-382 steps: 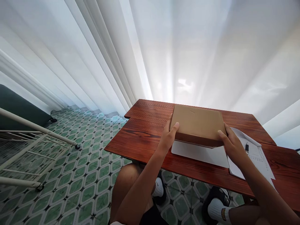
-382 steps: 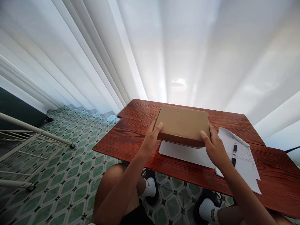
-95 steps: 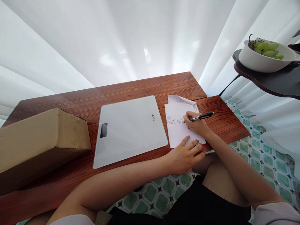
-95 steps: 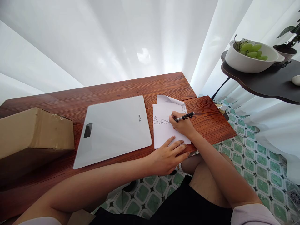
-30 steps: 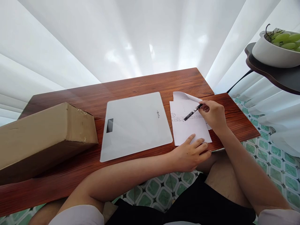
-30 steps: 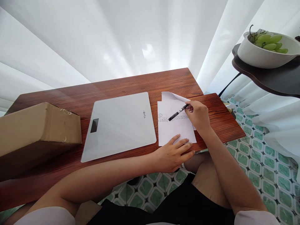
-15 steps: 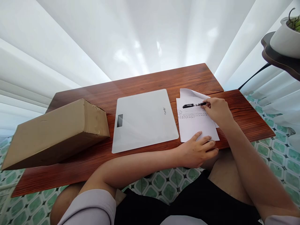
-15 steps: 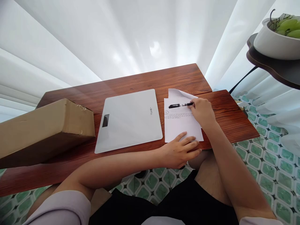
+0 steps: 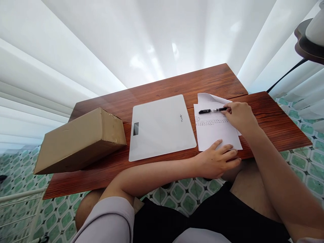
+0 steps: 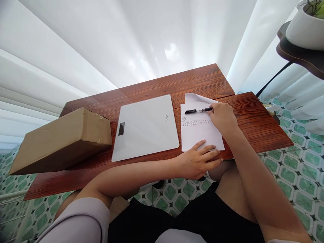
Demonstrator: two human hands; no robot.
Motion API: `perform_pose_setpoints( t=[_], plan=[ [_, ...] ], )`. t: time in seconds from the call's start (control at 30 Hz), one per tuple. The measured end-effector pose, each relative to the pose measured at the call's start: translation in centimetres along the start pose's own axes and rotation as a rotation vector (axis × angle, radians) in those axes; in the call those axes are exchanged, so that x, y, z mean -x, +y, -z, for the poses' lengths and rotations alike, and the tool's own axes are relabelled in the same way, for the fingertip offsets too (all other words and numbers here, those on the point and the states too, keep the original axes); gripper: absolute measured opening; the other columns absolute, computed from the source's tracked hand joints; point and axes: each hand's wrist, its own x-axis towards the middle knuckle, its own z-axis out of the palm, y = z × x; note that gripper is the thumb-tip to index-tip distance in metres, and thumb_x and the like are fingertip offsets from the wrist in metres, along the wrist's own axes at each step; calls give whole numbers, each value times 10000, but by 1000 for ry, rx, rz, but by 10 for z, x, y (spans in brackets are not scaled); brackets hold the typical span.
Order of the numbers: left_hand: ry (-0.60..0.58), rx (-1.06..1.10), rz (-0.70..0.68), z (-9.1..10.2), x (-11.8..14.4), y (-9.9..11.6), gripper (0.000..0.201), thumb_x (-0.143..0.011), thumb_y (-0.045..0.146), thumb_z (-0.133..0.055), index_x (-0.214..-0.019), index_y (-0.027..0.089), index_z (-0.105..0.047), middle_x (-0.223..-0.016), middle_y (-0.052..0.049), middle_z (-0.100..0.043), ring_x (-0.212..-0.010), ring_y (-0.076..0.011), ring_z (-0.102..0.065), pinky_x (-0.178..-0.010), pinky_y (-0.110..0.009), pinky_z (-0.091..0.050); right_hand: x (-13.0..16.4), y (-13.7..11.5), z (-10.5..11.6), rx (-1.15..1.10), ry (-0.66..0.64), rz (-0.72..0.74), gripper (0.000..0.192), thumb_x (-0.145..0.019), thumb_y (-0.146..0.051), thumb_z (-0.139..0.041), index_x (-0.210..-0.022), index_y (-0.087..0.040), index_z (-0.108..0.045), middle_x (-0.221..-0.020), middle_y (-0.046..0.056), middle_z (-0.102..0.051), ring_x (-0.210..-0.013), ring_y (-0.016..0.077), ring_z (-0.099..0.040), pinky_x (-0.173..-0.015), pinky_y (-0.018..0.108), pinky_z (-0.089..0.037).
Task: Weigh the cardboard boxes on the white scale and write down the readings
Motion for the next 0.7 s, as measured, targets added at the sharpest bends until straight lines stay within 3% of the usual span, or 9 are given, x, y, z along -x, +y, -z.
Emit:
perform_pose_setpoints(
  t=[0.2,0.33,0.47,0.6,0.7],
  plan=[
    [70,-40,-4,-5,0,1,487,-933,180,-464,-1401,147,-595,-1433,-136,-552,-1359,-303,-449,-1149,-569,-375,4,-8,6,53,-30,13,321,-957,-199,-608,-1221,-80,-747,-972,176,-772,-961,374,-714,-837,469,-523],
    [173,-120,-20,-6,-1,1,457,-916,156,-490,-1343,152,-650,-1351,-126,-612,-1294,-297,-513,-1107,-540,-425,4,-15,2,22,79,80,349,-966,-184,-521,-1220,-67,-729,-1032,196,-750,-997,365,-699,-869,470,-515],
    [344,-247,-108,-6,-3,1,319,-956,145,-523,-1197,181,-729,-1167,-85,-688,-1151,-257,-604,-1095,-509,-447,4,-25,-2,-68,259,211,322,-974,-191,-461,-1137,-124,-730,-961,164,-737,-925,319,-684,-819,424,-497],
    [462,-335,-210,-5,-6,2,229,-995,189,-559,-1099,205,-762,-1042,-55,-705,-1020,-204,-643,-1055,-453,-486,7,-33,-5,-63,317,246,292,-1018,-275,-448,-925,-170,-703,-835,128,-703,-806,281,-642,-700,376,-418],
    [492,-366,-200,2,-1,3,197,-992,208,-586,-1060,209,-771,-1007,-50,-709,-990,-191,-650,-1032,-434,-509,8,-39,-7,-51,342,250,328,-1030,-285,-427,-829,-187,-666,-815,110,-700,-770,260,-618,-655,359,-349]
  ],
)
